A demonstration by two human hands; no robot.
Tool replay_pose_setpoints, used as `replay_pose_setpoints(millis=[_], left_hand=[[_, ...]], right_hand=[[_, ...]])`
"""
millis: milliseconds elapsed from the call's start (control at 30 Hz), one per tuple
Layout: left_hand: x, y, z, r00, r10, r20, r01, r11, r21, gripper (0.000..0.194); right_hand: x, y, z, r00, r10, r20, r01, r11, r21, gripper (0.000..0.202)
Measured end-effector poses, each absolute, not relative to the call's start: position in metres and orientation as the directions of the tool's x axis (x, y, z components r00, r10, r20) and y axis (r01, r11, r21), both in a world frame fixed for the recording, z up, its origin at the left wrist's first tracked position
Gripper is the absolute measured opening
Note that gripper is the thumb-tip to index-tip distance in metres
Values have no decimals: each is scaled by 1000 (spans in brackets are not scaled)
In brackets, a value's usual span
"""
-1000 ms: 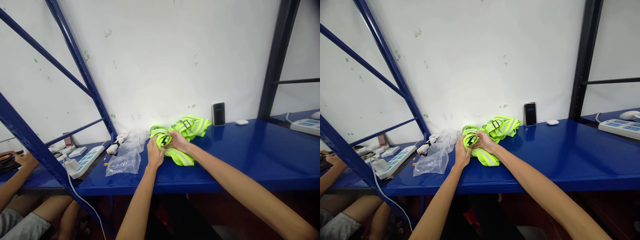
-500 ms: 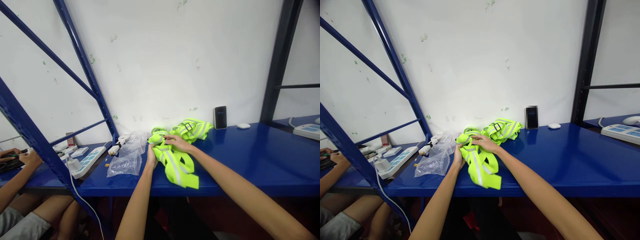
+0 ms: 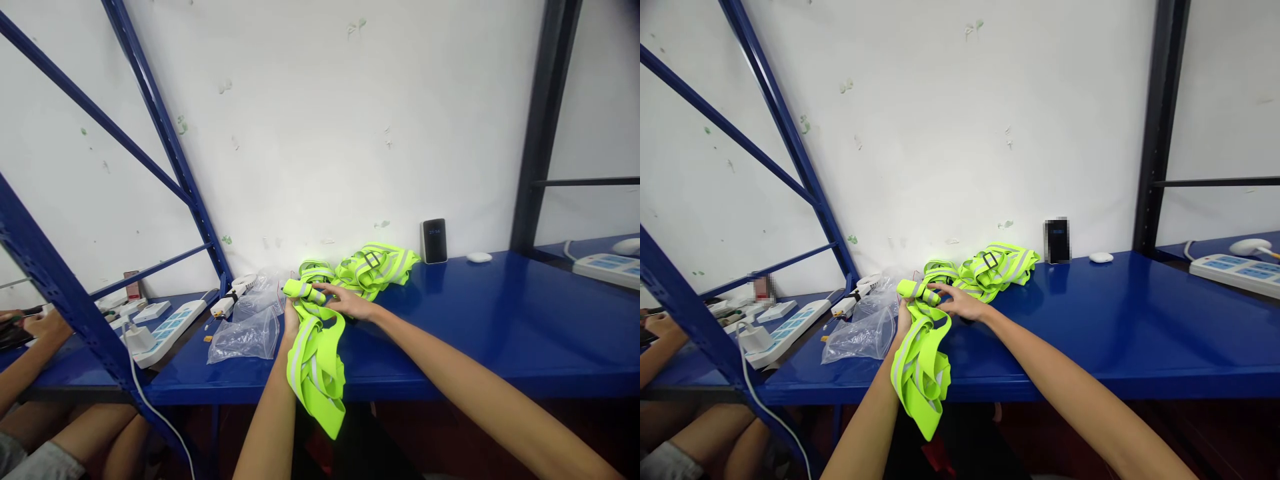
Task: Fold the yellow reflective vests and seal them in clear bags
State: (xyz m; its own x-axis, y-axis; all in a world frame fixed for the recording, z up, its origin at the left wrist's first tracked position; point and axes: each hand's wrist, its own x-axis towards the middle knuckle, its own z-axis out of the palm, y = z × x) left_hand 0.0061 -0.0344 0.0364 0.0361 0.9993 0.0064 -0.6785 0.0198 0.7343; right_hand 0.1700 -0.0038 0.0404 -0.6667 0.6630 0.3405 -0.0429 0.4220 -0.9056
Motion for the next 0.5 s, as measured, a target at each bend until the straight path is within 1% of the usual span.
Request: replay_pose_setpoints(millis=[100,200,267,367,433,500], left_hand=[[10,-39,37,65,997,-43,-677,76,732,24],[13,-41,36,85,995,-43,-660,89,746,25],[15,-40,33,79,997,-16,-658,64,751,25],[18,-33,29,48,994,95,-664,-39,747,27],[21,-29,28,31,991,134,-664,-79,744,28],[23,-28,28,52,992,113,-649,-52,759,27]], right_hand=[[164,-4,36,-567,651,505,55,642,-765,59],[162,-5,32,-536,578,615,141,780,-610,54],[162,-5,30,-511,555,657,209,821,-531,52],[162,-4,30,-474,505,721,285,863,-416,48],[163,-3,32,-478,448,756,280,893,-352,46],[164,-3,34,-477,425,769,265,904,-335,49]])
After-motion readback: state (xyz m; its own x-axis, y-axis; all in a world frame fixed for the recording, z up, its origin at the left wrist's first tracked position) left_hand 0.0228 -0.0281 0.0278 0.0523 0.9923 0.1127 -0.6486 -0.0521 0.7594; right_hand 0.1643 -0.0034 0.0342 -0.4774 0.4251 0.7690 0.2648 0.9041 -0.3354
